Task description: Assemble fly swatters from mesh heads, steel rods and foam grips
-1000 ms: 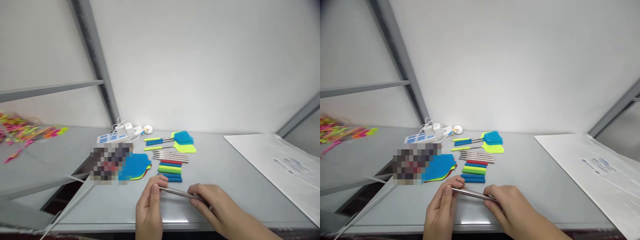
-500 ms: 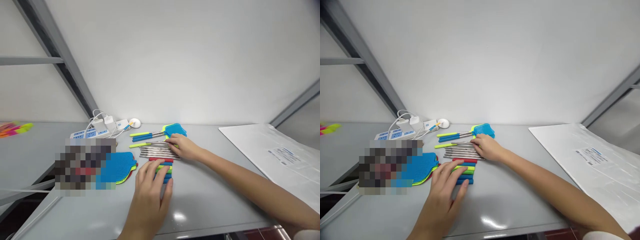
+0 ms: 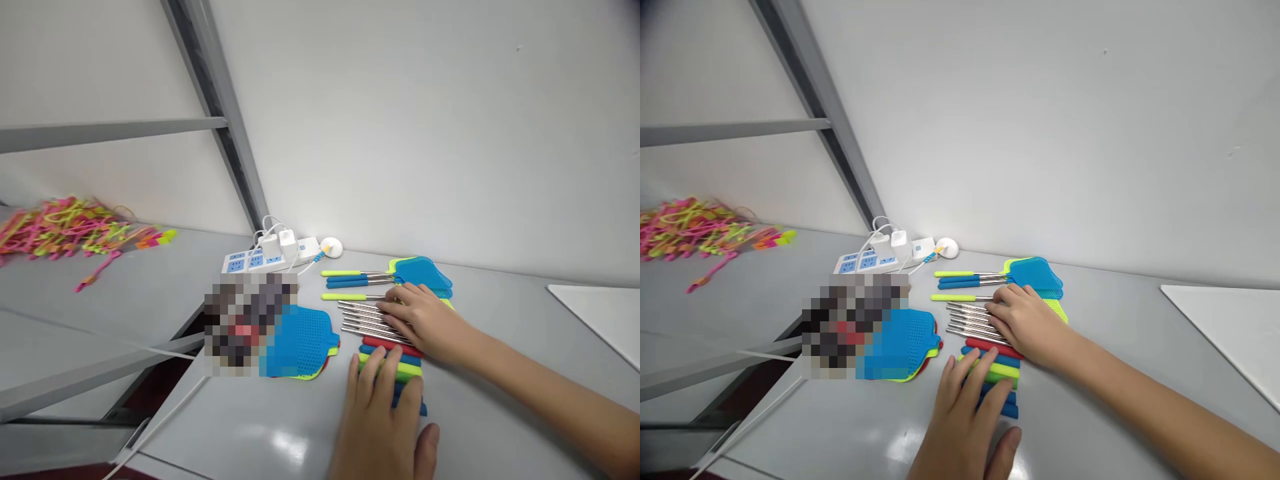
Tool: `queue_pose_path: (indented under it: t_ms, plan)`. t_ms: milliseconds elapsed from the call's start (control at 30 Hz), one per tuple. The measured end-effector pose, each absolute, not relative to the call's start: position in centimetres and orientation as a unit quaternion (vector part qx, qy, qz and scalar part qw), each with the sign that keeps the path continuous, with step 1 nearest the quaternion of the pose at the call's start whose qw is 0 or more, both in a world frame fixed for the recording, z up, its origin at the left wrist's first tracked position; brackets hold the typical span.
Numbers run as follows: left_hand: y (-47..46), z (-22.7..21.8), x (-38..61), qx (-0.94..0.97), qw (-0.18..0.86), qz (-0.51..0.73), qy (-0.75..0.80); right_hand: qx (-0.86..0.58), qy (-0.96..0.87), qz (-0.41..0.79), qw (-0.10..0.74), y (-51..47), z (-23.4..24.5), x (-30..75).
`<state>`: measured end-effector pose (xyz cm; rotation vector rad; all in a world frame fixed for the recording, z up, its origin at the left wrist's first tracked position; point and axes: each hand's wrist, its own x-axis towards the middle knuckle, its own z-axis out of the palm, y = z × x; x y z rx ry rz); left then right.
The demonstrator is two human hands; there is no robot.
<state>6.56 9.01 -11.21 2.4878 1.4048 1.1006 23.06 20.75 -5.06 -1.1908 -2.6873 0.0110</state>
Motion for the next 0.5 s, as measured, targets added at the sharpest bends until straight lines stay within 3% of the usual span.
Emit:
queue_pose_path:
  t_ms: [300,500]
  plan:
    - [8.8,-12.1,6.8,0.796,0.011,0.369,0.479,-0.388,-0.913,-0.013,0.122,24.5,-4.7,22.6]
    - [9.6,-13.6,8.4,0.740,-0.063,0.456,0.490,-0.369,-0.922,0.079,0.087,27.2,-5.1,22.9]
